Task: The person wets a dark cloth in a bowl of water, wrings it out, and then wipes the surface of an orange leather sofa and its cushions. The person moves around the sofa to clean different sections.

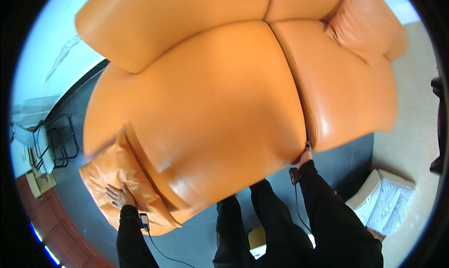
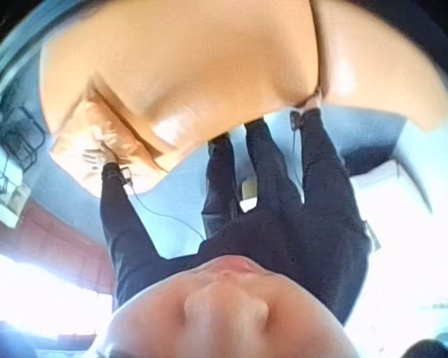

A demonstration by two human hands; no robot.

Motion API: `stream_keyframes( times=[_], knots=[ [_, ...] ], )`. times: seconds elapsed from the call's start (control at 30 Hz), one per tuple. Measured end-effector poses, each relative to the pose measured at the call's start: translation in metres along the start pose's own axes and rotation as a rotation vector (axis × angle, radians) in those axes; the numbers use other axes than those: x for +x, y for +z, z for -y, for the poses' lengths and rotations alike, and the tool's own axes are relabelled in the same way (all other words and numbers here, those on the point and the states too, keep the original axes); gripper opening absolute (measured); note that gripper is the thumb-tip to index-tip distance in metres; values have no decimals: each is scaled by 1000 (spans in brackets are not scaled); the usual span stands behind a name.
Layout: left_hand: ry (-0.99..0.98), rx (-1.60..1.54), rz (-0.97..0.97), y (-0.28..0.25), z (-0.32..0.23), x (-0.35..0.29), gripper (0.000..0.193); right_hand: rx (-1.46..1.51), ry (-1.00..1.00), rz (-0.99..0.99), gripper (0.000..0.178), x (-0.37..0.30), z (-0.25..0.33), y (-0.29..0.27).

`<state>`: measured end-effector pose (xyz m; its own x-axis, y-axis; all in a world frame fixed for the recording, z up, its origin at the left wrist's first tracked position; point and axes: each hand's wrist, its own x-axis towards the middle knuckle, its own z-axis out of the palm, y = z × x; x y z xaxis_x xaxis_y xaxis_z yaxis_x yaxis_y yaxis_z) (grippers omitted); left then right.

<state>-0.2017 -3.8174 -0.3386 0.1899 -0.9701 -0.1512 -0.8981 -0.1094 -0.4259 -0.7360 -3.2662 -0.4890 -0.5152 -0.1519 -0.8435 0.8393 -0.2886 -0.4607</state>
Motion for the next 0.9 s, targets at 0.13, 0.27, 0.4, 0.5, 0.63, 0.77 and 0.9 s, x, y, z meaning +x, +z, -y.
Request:
stream_keyframes(
  times=[0.13,0.27,0.4,0.5,0.63,0.77,0.9],
  knots=[
    [3,-2,50,-12,-6,-7,83,10,-16,-254,62,-27,-12,24],
    [9,-41,40,-15,-8,-11,85,-76,-117,-296,59,-65,-62,54],
    [16,-81,57,-20,-8,-14,87,-160,-84,-407,58,-96,-133,88],
    [34,-109,60,-24,-8,-15,87,-265,-3,-482,56,-133,-190,115],
    [52,-169,71,-27,-7,-17,88,-483,205,-460,55,-195,-242,131],
    [72,-264,40,-28,2,-18,85,-834,382,-21,39,-225,-241,131],
    [-43,-380,-56,-17,41,-22,88,-858,311,-21,31,-210,-213,124]
  ],
)
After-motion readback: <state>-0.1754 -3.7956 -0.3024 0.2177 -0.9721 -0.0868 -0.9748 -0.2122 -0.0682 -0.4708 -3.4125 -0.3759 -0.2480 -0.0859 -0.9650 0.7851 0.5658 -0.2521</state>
